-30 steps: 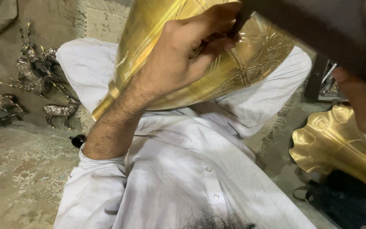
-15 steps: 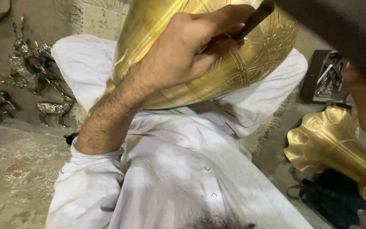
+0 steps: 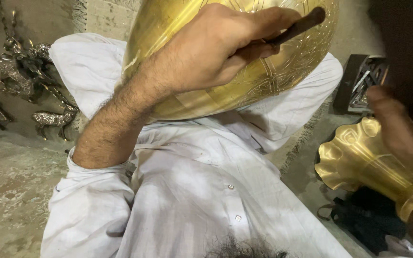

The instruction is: The person sits on the floor with a large brass vase on their lap, holds a chisel against the vase's decorated surface, and strikes the chisel with a wooden mallet to carve ornamental patterns, repositioning the chisel to work across different areas of the vase.

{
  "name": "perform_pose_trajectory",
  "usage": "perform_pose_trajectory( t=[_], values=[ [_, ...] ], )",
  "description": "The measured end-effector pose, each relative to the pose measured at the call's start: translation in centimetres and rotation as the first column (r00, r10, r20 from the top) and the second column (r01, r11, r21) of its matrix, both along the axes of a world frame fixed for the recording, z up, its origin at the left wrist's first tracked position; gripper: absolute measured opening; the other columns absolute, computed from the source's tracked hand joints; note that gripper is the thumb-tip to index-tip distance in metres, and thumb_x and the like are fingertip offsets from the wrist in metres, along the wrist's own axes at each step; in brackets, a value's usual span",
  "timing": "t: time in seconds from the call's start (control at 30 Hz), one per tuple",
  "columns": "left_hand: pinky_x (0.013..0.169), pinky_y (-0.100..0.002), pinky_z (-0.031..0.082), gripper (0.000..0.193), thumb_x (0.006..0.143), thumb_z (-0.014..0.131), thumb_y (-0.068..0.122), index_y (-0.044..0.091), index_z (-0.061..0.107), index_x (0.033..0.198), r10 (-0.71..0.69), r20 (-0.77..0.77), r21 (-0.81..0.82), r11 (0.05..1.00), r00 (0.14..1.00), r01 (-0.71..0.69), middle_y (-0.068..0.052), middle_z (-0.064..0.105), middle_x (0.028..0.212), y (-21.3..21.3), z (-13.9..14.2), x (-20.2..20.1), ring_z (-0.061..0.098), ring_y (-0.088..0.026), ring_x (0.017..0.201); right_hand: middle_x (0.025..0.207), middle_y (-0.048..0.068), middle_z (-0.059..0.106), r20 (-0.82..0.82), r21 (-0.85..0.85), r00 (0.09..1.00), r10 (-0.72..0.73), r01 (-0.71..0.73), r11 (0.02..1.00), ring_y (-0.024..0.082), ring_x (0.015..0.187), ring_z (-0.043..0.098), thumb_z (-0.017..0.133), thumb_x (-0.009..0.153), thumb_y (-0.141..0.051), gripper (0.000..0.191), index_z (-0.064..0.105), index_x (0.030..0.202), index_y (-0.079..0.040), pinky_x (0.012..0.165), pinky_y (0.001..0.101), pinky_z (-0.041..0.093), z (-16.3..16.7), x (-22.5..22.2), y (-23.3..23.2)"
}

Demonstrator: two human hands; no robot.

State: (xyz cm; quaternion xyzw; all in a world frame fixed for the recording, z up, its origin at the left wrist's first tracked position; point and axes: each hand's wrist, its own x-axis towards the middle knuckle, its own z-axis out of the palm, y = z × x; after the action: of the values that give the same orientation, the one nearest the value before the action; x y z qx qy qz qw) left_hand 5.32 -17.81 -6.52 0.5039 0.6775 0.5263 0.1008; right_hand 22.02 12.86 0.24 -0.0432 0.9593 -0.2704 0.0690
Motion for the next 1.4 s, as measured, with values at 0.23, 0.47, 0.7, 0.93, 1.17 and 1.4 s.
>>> perform_pose_trajectory(
  t=[0.23, 0.47, 0.7, 0.93, 1.17, 1.4],
  values=[
    [0.1, -0.035, 0.065, 0.035, 0.109, 0.069, 0.008, 0.004, 0.055, 0.141, -0.046, 0.04, -0.028, 0.998, 0.998, 0.047, -0.012, 0.076, 0.125, -0.2, -0.1, -0.4, 0.079, -0.024, 0.114, 0.133, 0.03, 0.059, -0.01, 0.007, 0.999, 0.031, -0.031, 1.0, 0.035, 0.116, 0.065, 0.06, 0.106, -0.017, 0.061, 0.03, 0.152, 0.009, 0.095, 0.0417, 0.056, 0.1, 0.5, 0.1],
    [0.095, -0.036, 0.063, 0.039, 0.108, 0.073, 0.009, 0.006, 0.057, 0.143, -0.044, 0.022, -0.055, 0.997, 0.999, 0.046, -0.012, 0.077, 0.119, 0.0, -0.2, -0.4, 0.078, -0.024, 0.108, 0.136, 0.032, 0.06, -0.097, 0.001, 0.992, 0.085, -0.085, 0.996, 0.037, 0.111, 0.067, 0.062, 0.103, -0.011, 0.062, 0.03, 0.152, 0.011, 0.088, 0.0416, 0.057, -0.2, 1.1, 0.1],
    [0.096, -0.037, 0.063, 0.037, 0.106, 0.071, 0.004, 0.005, 0.056, 0.14, -0.042, 0.031, -0.016, 0.999, 0.999, 0.043, -0.013, 0.074, 0.122, -0.8, -0.3, -0.2, 0.078, -0.026, 0.107, 0.123, 0.028, 0.062, -0.186, 0.066, 0.969, 0.164, -0.154, 0.986, 0.031, 0.093, 0.066, 0.066, 0.104, -0.016, 0.059, 0.038, 0.147, 0.013, 0.075, 0.0337, 0.055, -0.2, 1.2, 0.6],
    [0.099, -0.036, 0.063, 0.039, 0.108, 0.072, 0.007, 0.007, 0.053, 0.142, -0.025, -0.002, 0.006, 1.0, 1.0, 0.025, -0.013, 0.072, 0.133, -0.6, -1.0, 0.1, 0.077, -0.027, 0.113, 0.099, 0.023, 0.069, -0.343, 0.548, 0.855, 0.389, -0.154, 0.822, 0.023, 0.068, 0.062, 0.076, 0.1, -0.026, 0.063, 0.053, 0.141, 0.016, 0.061, 0.0286, 0.05, -2.3, 3.0, 3.4],
    [0.098, -0.035, 0.066, 0.037, 0.114, 0.071, 0.018, 0.009, 0.056, 0.146, 0.027, 0.03, -0.063, 0.998, 0.999, -0.025, -0.01, 0.076, 0.128, -0.6, -1.3, 0.8, 0.08, -0.022, 0.11, 0.105, 0.027, 0.064, -0.204, 0.275, 0.912, 0.356, -0.296, 0.915, 0.028, 0.076, 0.065, 0.069, 0.102, -0.003, 0.063, 0.037, 0.154, 0.01, 0.064, 0.0326, 0.052, 1.2, 1.0, 2.2],
    [0.088, -0.033, 0.066, 0.038, 0.111, 0.067, 0.024, 0.006, 0.058, 0.144, 0.102, 0.107, -0.148, 0.985, 0.989, -0.086, -0.012, 0.078, 0.116, -0.7, -0.9, 1.8, 0.08, -0.021, 0.099, 0.115, 0.029, 0.064, -0.18, 0.257, 0.916, 0.36, -0.31, 0.915, 0.03, 0.083, 0.068, 0.069, 0.103, 0.0, 0.059, 0.038, 0.152, 0.011, 0.064, 0.031, 0.055, 3.6, -1.6, -1.3]
  ],
)
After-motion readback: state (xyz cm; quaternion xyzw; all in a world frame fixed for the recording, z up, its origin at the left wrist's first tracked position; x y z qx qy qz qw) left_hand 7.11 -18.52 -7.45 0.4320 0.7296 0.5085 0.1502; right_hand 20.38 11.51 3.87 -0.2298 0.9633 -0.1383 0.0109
